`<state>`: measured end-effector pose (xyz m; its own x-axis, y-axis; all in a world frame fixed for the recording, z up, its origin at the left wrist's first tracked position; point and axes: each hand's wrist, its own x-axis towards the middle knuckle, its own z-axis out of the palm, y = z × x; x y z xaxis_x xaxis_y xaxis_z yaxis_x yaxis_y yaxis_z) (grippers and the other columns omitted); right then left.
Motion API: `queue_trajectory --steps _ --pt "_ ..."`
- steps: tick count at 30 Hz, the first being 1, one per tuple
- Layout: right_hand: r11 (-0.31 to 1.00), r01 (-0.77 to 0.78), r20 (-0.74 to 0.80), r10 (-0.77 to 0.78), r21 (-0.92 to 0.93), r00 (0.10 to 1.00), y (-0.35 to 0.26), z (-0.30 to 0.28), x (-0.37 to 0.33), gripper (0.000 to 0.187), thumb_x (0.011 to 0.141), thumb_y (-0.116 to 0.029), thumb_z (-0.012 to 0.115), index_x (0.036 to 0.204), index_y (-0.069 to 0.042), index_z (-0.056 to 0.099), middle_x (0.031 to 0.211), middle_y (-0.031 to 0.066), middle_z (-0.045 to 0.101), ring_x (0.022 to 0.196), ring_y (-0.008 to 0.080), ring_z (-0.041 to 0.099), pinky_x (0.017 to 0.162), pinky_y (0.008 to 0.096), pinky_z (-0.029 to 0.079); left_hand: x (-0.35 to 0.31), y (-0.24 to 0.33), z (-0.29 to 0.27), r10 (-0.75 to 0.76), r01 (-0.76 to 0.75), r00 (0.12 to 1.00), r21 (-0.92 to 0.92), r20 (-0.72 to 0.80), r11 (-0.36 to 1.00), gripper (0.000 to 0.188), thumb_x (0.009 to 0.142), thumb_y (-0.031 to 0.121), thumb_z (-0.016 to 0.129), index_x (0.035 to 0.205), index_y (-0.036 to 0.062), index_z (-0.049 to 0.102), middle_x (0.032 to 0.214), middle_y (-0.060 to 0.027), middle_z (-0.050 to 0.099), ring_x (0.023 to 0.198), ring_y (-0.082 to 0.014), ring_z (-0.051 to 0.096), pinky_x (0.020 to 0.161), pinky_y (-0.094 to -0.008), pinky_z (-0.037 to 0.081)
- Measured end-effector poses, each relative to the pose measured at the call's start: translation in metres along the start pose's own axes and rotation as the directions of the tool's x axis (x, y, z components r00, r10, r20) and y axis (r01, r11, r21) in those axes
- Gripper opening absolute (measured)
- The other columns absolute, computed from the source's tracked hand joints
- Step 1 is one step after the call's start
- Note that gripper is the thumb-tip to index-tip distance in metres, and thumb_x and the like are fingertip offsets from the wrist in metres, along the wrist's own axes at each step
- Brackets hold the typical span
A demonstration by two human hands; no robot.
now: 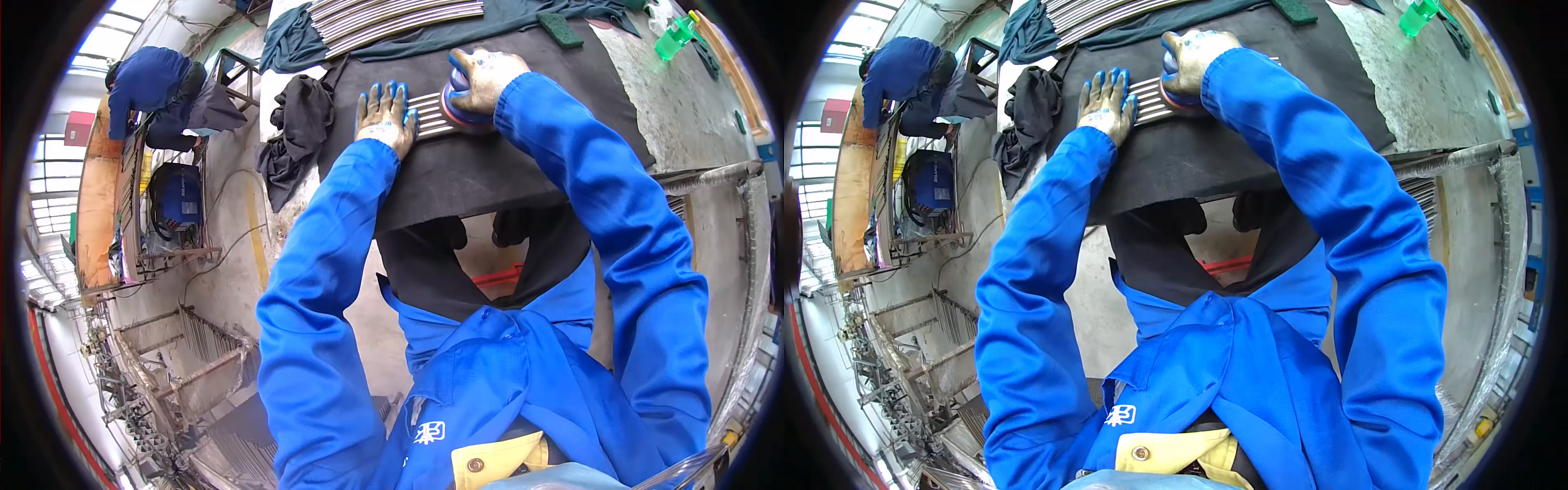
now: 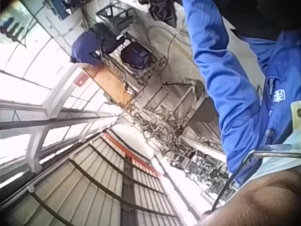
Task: Sanding slats on a component using a pneumatic orbital sander.
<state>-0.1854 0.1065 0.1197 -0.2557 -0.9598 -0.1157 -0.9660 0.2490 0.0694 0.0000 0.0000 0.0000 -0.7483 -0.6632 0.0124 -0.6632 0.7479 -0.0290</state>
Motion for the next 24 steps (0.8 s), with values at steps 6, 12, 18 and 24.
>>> queue_trajectory --steps 6,12,18,24 --pt "1.0 -0.011 -0.004 0.011 0.003 1.0 0.002 0.003 0.007 0.066 0.084 -0.052 0.062 0.139 -0.018 0.045 0.121 0.0121 0.064 0.106 0.0265 0.065 0.092 0.0423 0.052 0.012 -0.001 0.005 -0.025 0.027 0.998 0.043 -0.059 0.999 0.062 0.097 0.045 0.028 0.15 0.0136 0.026 0.156 -0.01 0.026 0.146 -0.0306 0.016 0.118 -0.0449 0.006" --pt "1.0 -0.023 -0.04 0.023 -0.005 0.999 0.001 0.008 0.014 0.065 0.084 -0.052 0.062 0.137 -0.018 0.047 0.12 0.0121 0.064 0.103 0.0257 0.066 0.086 0.04 0.055 0.023 -0.004 0.0 -0.05 0.051 0.998 0.02 -0.031 0.999 0.062 0.097 0.044 0.027 0.15 0.0115 0.026 0.156 -0.011 0.026 0.146 -0.0309 0.013 0.119 -0.0455 0.003" --pt "1.0 -0.026 -0.04 0.026 -0.012 0.999 -0.004 0.008 0.022 0.065 0.084 -0.053 0.062 0.138 -0.019 0.047 0.121 0.012 0.064 0.103 0.0255 0.066 0.086 0.0394 0.056 0.031 -0.008 0.004 -0.053 0.054 0.998 0.037 -0.043 0.998 0.063 0.097 0.044 0.028 0.15 0.0112 0.027 0.156 -0.0112 0.026 0.146 -0.0311 0.014 0.118 -0.0456 0.003" --pt "0.998 -0.063 0.022 0.063 0.005 0.998 0.001 0.006 0.022 0.073 0.083 -0.052 0.062 0.144 -0.019 0.038 0.127 0.0137 0.058 0.111 0.0281 0.061 0.095 0.0388 0.05 0.022 -0.004 0.003 -0.046 0.045 0.998 -0.018 -0.052 0.999 0.063 0.097 0.045 0.028 0.15 0.0108 0.027 0.156 -0.0112 0.026 0.146 -0.0316 0.016 0.118 -0.0457 0.004"
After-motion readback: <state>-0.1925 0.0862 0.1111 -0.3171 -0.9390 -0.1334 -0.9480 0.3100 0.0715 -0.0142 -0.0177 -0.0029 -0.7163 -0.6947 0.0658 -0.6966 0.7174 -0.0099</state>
